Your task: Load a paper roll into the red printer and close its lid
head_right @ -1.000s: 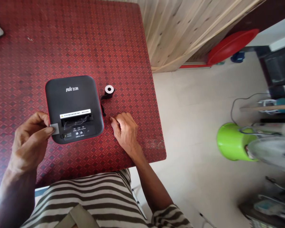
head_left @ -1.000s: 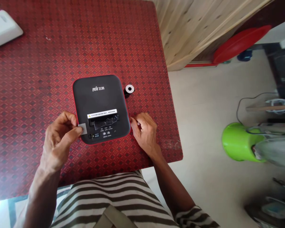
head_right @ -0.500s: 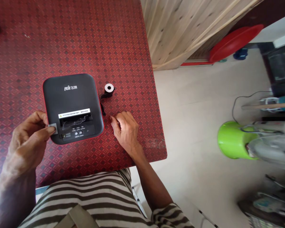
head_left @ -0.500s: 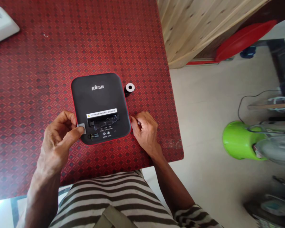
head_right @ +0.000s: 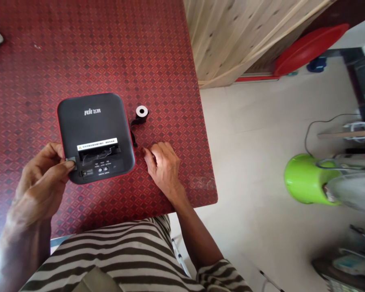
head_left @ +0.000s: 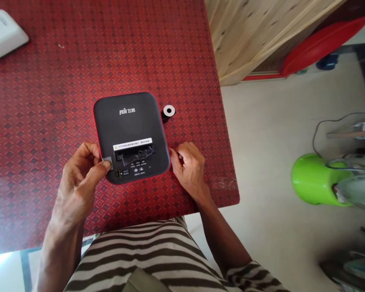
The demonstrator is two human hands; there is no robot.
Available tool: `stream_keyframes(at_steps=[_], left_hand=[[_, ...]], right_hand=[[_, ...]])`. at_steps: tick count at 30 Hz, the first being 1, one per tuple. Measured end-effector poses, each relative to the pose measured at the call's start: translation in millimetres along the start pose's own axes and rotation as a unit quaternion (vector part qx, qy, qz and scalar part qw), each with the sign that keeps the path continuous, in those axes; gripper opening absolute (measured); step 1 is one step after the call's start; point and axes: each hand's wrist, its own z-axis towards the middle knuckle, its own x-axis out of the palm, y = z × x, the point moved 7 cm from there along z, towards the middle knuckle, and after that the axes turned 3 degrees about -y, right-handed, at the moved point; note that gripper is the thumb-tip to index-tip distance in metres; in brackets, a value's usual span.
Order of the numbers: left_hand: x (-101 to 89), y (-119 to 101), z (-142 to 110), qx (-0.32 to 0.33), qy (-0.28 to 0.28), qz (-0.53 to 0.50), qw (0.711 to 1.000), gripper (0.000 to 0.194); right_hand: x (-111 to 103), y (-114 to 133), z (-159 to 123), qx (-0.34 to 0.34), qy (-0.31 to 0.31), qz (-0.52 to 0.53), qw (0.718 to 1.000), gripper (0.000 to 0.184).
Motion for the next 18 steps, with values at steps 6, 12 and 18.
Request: stream_keyframes(at_steps=[6,12,18], left_hand=[[-0.8,2.3,0.4,0.009,-0.014,0.015,1.0,0.022],[-10.9,-2.4,2.6,0.014,0.032,0.042,0.999,0.023],[-26.1,-29.7,46.2,0.162,-0.034,0.021,0.986,0.025]], right_hand=[[1.4,0.0,-0.3,0.0,-0.001,0.005,1.0,0.033],[-29.6,15.8,14.5,-0.02,-0.014,0.025,0.999,0.031],[-60.8,84.3,58.6,-0.17,-0.008,0.026,0.985,0.011]])
